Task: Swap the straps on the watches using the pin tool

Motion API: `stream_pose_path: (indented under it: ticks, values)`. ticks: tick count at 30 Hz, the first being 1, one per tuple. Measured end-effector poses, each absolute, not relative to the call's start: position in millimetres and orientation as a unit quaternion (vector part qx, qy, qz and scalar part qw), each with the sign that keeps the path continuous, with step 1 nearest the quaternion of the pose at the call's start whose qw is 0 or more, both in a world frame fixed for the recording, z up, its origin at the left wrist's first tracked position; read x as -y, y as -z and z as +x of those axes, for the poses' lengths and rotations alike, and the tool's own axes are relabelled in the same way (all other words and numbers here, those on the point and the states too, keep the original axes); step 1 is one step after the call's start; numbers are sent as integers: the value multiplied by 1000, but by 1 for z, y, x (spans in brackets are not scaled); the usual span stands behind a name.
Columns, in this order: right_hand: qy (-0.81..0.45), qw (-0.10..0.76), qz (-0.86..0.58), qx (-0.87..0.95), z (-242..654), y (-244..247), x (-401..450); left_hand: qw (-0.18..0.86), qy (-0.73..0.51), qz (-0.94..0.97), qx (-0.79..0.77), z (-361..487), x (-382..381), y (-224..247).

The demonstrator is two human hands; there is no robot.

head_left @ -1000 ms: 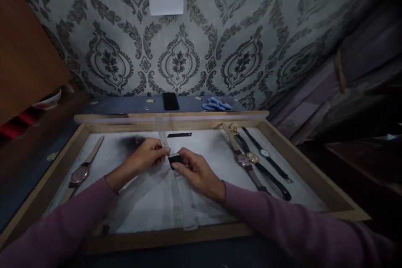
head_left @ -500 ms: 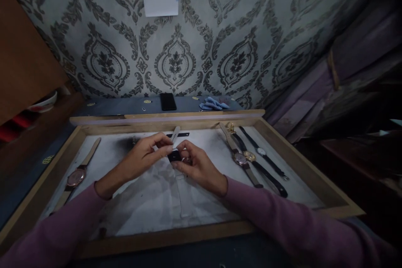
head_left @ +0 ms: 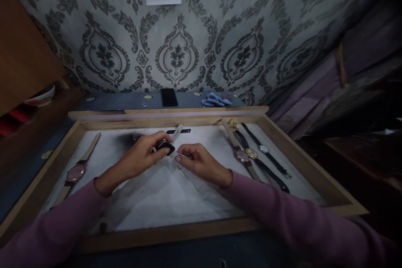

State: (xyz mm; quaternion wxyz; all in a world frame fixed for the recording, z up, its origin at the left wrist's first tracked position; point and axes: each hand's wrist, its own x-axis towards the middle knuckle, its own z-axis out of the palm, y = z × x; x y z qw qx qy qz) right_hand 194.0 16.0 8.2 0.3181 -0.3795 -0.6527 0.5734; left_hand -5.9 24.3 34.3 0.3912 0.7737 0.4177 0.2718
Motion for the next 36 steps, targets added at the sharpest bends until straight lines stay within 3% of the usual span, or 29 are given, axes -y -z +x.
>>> stream_pose_path:
  ticks: [4,10,14,18,24,31,36]
  values:
    - [-558,300,-374,677,195,-10,-17,394,-231,790,-410,-8,-26,-37]
    - [-622,218,-338,672,206,-13,-25,523,-168,738,-391,-13,-29,-39]
    - [-648,138,-323,676,210,-13,-27,478,-100,800,-348,-12,-25,-33]
    - [-654,123,-311,678,210,-11,-26,437,-94,826,-343,-5,-18,-23]
    - [-658,181,-332,651,209,-11,-30,360,-104,858,-351,1,-13,-14]
    - [-590,370,-474,540,209,-12,-36,437,-179,764,-441,8,-22,2]
    - [-578,422,-516,471,212,-14,-38,535,-215,662,-479,13,-24,9]
